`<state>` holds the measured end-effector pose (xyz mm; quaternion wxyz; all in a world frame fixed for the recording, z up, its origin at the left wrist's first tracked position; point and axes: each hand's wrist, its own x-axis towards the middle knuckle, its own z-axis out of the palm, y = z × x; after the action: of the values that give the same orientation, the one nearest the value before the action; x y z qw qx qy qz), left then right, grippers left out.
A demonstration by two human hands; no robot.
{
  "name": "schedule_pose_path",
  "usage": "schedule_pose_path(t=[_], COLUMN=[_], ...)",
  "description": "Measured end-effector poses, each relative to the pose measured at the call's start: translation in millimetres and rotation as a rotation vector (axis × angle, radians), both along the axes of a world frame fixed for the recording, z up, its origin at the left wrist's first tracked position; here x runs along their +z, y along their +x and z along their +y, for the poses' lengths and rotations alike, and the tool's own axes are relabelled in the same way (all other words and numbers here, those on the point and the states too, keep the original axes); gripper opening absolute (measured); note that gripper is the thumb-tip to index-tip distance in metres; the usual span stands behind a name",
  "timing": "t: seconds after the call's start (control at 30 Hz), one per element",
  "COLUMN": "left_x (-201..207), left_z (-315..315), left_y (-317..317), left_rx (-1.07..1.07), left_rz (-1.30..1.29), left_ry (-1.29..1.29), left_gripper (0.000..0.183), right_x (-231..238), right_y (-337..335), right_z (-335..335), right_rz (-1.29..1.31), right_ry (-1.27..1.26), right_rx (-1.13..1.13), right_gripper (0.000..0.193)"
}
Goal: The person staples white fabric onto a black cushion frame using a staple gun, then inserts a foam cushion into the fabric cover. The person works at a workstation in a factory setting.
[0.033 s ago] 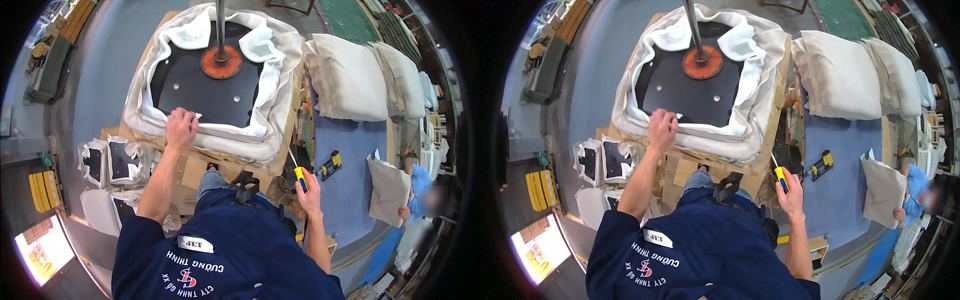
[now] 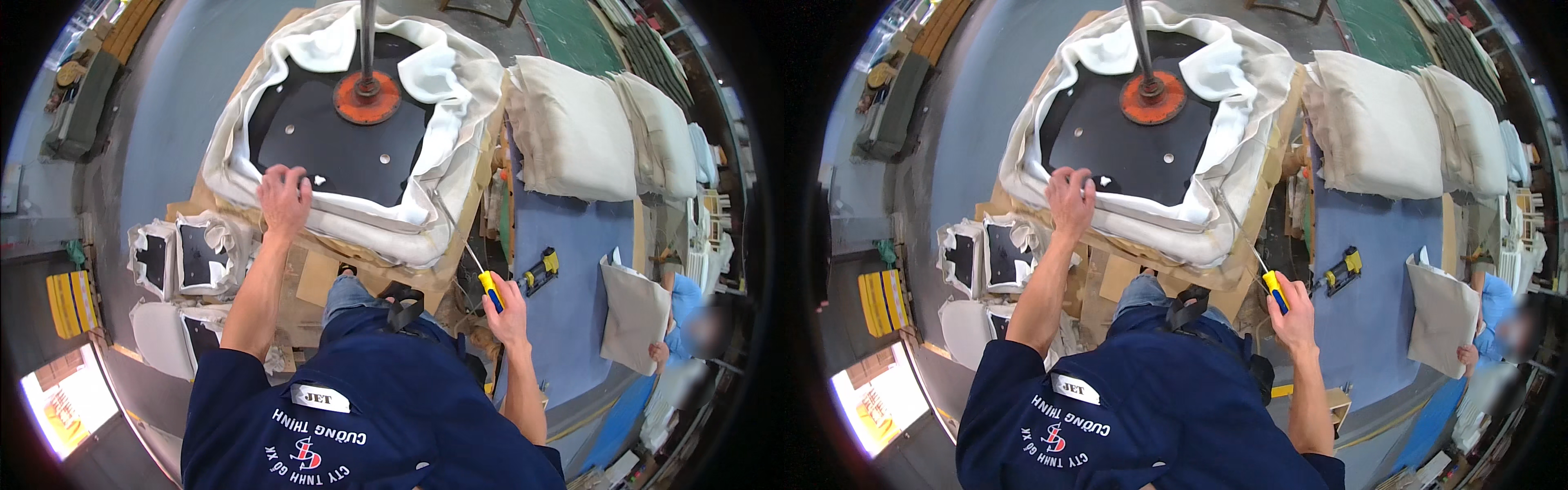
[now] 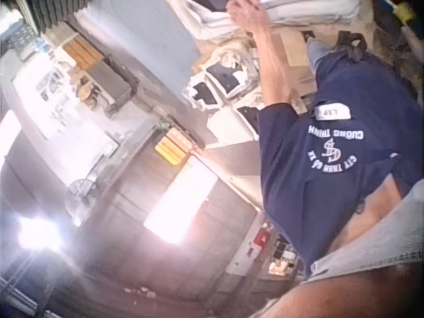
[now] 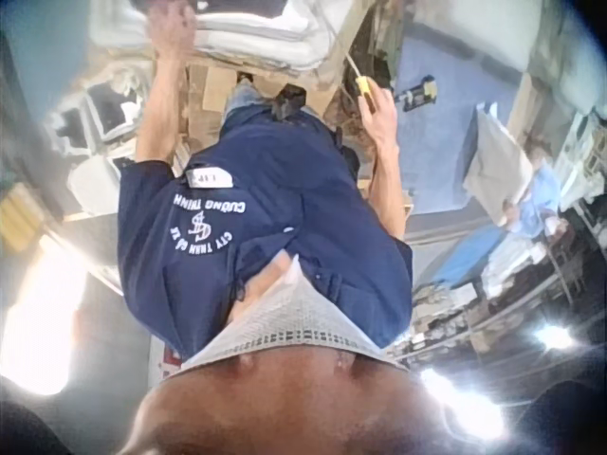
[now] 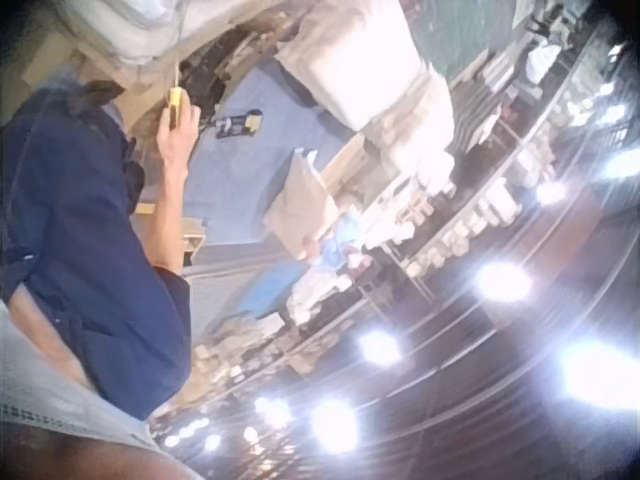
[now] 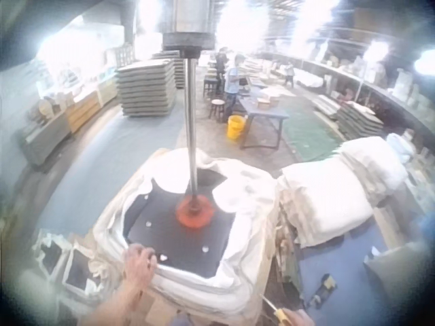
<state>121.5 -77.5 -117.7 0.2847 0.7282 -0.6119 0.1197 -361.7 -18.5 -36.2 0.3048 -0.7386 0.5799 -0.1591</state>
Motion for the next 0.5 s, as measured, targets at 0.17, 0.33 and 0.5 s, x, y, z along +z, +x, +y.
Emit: schedule_pose_path(t=[0.17, 0.33, 0.5], left_x=[-33.3, -53.4, -18.9], left_z=[30.3, 36.6, 32.5], left_y=[-0.7, -27.8, -42.4], left_rx=[0.323, 0.325, 0.327], left_rz=[0.215, 0.501, 0.393], left_ry=[-0.058, -0.036, 0.105], left_gripper=[0.059, 0.068, 0.075], right_x=[7.2, 19.9, 35.9], right_y=[15.2, 33.6, 52.0], right_z=[-12.8, -38.2, -61.4], right_rz=[0.104, 0.21, 0.238], right_ry=[-0.054, -0.047, -0.061], right_rx=[0.163, 0.322, 0.397], right_gripper=[0.051, 0.054, 0.054])
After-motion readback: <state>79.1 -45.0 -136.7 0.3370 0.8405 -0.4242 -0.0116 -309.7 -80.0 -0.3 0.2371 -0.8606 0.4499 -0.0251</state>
